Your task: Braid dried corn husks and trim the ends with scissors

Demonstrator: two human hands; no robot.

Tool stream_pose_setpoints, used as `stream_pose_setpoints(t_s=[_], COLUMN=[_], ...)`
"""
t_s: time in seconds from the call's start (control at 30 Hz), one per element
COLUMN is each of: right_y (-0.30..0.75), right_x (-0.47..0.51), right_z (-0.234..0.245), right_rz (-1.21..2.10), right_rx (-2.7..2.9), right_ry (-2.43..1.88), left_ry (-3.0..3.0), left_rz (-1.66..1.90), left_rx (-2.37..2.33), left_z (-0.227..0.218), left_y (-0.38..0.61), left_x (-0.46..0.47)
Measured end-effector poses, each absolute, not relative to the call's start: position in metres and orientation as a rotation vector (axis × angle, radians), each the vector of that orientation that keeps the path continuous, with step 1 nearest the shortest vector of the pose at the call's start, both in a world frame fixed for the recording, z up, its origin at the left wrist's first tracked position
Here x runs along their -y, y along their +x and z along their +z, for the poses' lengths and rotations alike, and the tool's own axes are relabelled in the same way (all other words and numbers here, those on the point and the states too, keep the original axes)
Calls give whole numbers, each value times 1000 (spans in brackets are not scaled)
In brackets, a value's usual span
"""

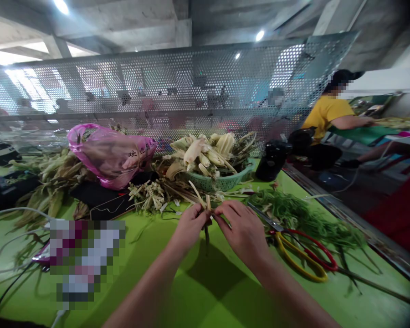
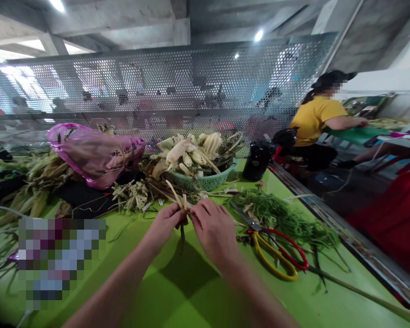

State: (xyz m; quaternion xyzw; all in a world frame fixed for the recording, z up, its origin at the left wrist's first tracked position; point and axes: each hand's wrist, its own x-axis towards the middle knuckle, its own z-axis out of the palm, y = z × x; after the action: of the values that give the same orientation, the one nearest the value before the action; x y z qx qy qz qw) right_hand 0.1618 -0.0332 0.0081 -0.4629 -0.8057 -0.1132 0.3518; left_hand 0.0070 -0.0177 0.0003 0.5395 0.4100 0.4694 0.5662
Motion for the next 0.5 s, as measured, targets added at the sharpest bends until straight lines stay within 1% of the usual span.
stream_pose_setpoints(t_s=[0.17,0.23,0.43,0.5], right_y=[156,153,154,155], right_x=[40,41,33,30], right_z=[8,7,6,7], right_rz=[-379,-298,410,589], right_rx=[2113,2093,1911,1827], right_ry=[-1186,-1221,-1240,-1225], left_ry=[1188,1153,1131,1122], left_rz=[1154,1181,1199,1197], left_rx=[-950,-936,-972,-1006], left_z=[-2,-2,2,2], left_y=[9,9,4,2], left_x=[18,19,18,16])
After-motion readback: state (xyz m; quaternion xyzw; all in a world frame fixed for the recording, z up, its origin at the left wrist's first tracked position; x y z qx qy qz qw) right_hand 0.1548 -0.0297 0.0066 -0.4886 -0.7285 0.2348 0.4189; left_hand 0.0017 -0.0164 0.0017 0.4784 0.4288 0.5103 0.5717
